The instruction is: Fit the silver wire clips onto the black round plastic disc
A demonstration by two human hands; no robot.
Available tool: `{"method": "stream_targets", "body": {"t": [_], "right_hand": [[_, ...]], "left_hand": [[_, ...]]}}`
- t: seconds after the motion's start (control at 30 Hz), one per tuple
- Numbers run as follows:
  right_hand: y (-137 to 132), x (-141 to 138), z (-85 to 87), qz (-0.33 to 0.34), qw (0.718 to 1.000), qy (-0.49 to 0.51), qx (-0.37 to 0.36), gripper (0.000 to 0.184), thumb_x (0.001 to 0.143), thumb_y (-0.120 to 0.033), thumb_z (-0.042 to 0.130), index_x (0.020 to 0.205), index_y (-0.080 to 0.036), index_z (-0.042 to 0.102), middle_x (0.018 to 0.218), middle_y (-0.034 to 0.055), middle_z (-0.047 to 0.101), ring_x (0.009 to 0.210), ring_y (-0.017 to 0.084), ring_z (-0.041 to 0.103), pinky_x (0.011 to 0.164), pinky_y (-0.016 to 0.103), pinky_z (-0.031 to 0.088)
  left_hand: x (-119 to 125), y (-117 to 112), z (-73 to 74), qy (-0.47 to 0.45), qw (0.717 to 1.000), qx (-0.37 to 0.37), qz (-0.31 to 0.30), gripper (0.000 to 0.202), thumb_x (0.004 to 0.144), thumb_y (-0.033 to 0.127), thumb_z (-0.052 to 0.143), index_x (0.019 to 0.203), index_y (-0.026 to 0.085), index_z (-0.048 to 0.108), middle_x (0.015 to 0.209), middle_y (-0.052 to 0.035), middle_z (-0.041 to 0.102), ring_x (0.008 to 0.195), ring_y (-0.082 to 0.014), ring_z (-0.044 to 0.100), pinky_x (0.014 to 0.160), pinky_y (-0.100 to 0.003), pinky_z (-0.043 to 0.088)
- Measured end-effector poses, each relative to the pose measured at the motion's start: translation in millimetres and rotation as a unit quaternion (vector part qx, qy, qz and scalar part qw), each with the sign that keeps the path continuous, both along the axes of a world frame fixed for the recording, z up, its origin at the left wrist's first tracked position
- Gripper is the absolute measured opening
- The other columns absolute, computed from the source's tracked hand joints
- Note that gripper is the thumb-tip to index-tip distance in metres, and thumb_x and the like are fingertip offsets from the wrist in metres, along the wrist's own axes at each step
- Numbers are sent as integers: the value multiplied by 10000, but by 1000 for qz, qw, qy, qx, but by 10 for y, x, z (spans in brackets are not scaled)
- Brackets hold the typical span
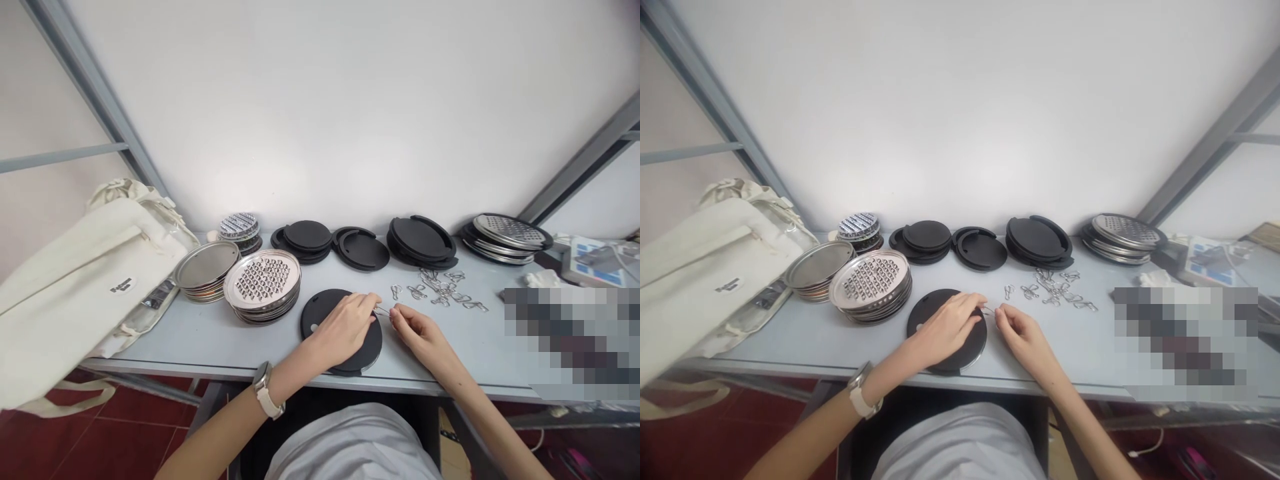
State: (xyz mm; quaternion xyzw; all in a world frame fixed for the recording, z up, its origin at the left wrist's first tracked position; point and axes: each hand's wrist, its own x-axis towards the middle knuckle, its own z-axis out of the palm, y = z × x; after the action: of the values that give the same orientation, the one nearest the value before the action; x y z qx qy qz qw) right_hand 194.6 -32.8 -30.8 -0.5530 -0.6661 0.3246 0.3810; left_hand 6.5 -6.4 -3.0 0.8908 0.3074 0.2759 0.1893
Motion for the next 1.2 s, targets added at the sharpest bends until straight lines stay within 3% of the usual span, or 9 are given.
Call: {"method": "stream_targets", "body": {"t": [0.2,0.43,0.87,1.2], "right_hand": [[-7,-26,-14,41,998,-35,8,375,959,-461,398,683,-207,386,628,-42,340,591,125,338,532,230,323],[-8,-19,-16,67,996,-61,3,375,974,-458,354,691,-212,373,629,-40,353,595,129,346,543,238,325],[-9,-31,6,75,995,-69,14,343,957,-400,374,671,-214,341,620,-44,359,585,126,343,534,237,309],[-11,-29,3,72,995,-70,16,347,951,-394,384,658,-216,336,603,-48,357,569,125,345,519,233,310]], "left_hand": [[9,-2,-13,-6,1000,4,-4,278,927,97,436,1191,185,432,1137,-75,545,1087,-212,533,949,-363,448],[13,-4,-25,-2,1000,8,-18,279,920,98,444,1185,186,437,1156,-80,544,1116,-218,524,977,-376,433],[10,-5,-8,30,1000,9,-6,190,943,129,414,1122,174,463,1077,-76,572,1058,-217,517,950,-379,429],[1,-26,-17,32,999,18,13,256,954,167,417,1205,175,467,1196,-102,487,1134,-227,487,995,-405,420]]}}
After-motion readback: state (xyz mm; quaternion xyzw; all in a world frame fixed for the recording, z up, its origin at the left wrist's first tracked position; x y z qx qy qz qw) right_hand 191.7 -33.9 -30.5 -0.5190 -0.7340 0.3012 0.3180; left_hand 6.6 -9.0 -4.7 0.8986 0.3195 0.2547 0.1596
